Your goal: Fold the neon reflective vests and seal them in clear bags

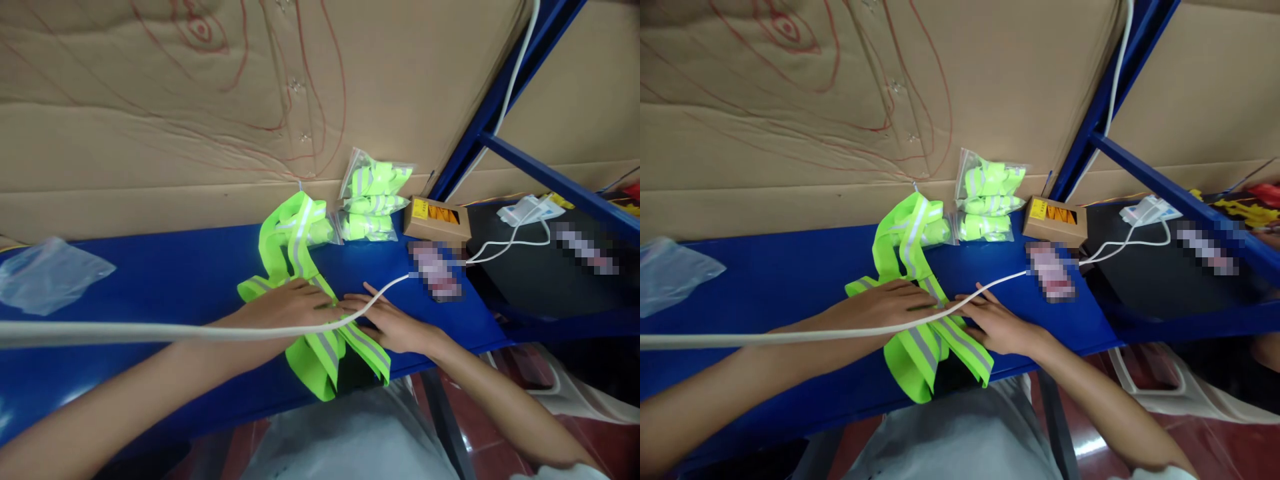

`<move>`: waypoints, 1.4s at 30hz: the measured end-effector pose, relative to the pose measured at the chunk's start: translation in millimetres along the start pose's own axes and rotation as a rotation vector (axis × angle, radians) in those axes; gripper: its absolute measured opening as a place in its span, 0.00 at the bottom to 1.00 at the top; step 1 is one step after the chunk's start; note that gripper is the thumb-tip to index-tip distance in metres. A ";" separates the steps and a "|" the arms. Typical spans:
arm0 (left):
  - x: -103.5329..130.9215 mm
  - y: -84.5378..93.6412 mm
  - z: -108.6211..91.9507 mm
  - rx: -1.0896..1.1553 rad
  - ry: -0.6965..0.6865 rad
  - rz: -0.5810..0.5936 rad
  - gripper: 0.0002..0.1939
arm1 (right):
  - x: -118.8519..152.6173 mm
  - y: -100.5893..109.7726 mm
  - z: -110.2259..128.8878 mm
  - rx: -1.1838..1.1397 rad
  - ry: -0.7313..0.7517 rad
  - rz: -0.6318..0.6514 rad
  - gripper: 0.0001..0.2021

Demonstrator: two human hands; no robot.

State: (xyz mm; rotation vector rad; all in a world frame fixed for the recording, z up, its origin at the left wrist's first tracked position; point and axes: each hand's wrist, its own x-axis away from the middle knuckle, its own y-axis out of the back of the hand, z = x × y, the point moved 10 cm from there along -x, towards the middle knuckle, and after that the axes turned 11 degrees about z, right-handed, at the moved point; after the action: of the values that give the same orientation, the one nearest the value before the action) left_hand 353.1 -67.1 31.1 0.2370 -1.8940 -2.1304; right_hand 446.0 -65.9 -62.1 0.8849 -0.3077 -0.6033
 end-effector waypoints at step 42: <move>-28.6 -92.0 10.9 0.266 -0.034 -0.041 0.23 | 71.8 -51.1 119.2 0.483 0.318 -0.100 0.09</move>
State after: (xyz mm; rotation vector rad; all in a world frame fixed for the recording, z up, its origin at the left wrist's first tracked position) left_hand 367.7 -38.4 -60.4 0.2982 -2.2088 -1.9140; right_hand 426.2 -209.3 -30.2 1.4495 -0.1197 -0.4752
